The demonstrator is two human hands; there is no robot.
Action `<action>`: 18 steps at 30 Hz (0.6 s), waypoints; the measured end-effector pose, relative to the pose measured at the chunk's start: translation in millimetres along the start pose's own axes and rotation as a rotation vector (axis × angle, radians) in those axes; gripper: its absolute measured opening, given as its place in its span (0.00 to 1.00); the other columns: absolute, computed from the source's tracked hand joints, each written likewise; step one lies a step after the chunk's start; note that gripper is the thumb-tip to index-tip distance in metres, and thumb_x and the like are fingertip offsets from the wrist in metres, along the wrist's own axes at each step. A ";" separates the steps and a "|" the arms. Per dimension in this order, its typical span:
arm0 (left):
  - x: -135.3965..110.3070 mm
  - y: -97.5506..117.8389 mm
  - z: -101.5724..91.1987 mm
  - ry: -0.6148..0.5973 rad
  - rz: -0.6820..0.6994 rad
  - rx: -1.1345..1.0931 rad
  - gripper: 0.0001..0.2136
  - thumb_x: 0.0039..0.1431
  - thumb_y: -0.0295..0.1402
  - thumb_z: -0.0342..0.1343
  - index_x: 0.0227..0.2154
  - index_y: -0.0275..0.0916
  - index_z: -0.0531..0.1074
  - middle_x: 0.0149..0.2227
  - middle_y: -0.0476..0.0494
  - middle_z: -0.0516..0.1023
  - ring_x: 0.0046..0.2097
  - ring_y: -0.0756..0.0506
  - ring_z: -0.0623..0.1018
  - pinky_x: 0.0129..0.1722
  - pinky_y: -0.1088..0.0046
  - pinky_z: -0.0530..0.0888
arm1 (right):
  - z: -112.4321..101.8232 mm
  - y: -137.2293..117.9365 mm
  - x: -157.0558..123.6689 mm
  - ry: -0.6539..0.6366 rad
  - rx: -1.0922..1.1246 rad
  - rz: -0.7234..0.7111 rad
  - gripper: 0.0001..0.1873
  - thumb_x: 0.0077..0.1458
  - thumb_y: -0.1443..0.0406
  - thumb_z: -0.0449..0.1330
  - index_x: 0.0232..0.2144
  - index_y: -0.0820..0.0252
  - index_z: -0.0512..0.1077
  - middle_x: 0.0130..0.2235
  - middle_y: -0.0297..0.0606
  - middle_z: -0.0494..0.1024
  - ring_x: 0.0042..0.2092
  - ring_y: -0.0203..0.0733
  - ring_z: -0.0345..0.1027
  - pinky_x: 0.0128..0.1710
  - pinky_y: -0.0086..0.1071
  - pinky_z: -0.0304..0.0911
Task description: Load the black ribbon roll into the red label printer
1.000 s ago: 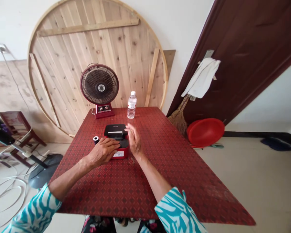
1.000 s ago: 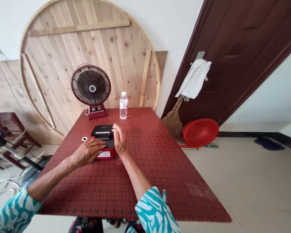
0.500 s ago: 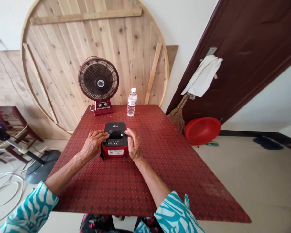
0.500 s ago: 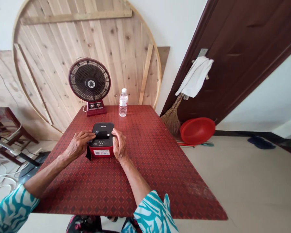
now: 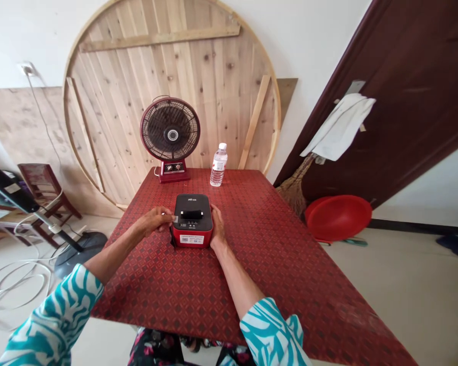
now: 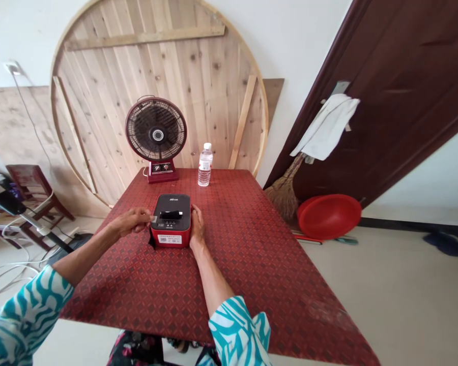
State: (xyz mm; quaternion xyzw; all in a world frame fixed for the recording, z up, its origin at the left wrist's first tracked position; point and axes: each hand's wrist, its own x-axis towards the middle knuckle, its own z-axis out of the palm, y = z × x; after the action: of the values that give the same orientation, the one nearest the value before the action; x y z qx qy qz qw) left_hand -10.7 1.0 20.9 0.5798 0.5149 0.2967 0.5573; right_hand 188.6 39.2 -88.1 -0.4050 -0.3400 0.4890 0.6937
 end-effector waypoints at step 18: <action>10.6 -20.2 -6.9 -0.072 -0.099 -0.164 0.16 0.39 0.42 0.64 0.15 0.36 0.66 0.10 0.56 0.60 0.12 0.58 0.55 0.12 0.81 0.48 | -1.0 -8.2 -9.7 -0.004 -0.012 0.070 0.26 0.50 0.50 0.57 0.49 0.53 0.71 0.45 0.34 0.79 0.44 0.42 0.72 0.46 0.37 0.64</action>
State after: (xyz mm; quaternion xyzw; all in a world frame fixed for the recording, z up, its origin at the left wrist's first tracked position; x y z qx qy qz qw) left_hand -19.4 10.1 0.7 0.5162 0.4966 0.2891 0.6351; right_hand 190.0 28.1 -82.0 -0.4197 -0.3302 0.5117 0.6730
